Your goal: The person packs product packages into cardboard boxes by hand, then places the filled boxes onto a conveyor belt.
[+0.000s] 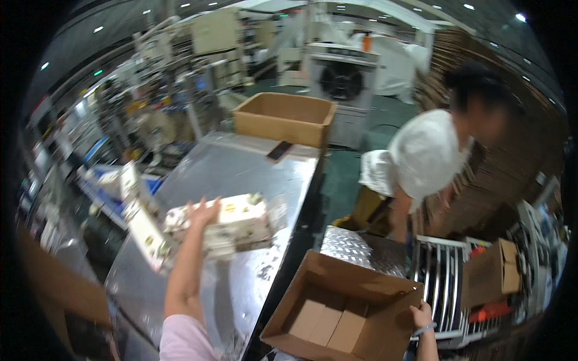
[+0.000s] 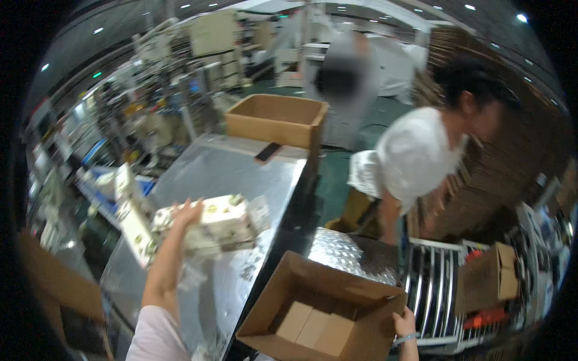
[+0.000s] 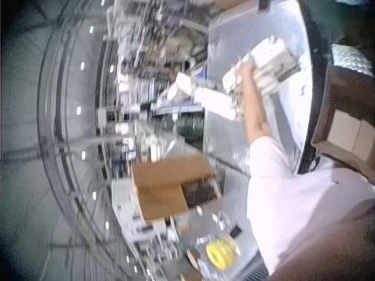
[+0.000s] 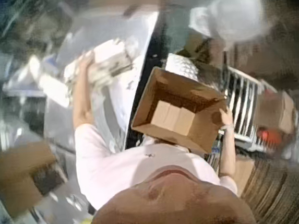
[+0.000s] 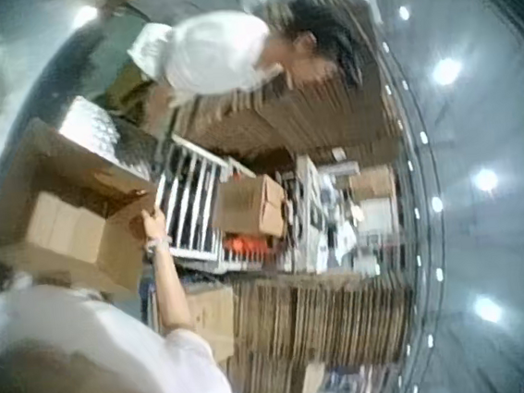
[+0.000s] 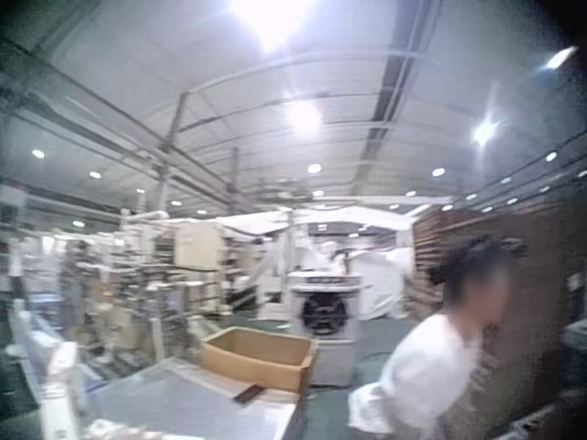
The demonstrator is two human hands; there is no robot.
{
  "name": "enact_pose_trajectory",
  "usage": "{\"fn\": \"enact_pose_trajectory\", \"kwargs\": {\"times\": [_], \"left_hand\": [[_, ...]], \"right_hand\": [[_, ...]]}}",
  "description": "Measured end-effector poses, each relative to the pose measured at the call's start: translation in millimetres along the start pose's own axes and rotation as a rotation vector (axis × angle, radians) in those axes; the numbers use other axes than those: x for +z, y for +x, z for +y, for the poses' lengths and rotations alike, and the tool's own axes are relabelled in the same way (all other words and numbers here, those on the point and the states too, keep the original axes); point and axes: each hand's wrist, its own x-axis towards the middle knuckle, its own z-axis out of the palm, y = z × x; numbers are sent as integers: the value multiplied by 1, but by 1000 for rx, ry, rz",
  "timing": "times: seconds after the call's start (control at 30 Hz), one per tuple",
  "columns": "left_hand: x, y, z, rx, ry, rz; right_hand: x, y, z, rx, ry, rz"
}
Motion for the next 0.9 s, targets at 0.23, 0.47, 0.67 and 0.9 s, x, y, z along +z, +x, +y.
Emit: {"fn": "enact_pose_trajectory", "kwargs": {"times": [0.23,0.47,0.67,0.9], "left_hand": [[-10,-70,93,631,-136,50],[-10,-172,79,394,29,28],[-63,-226,103,549,-116,361],[-89,-370,196,1227,-178,113]], "right_hand": [[-23,19,-13,-100,-541,267],[5,19,-4,-265,-442,165],[21,9,-15,-256,-325,139],[1,29,25,-306,157,65]]}}
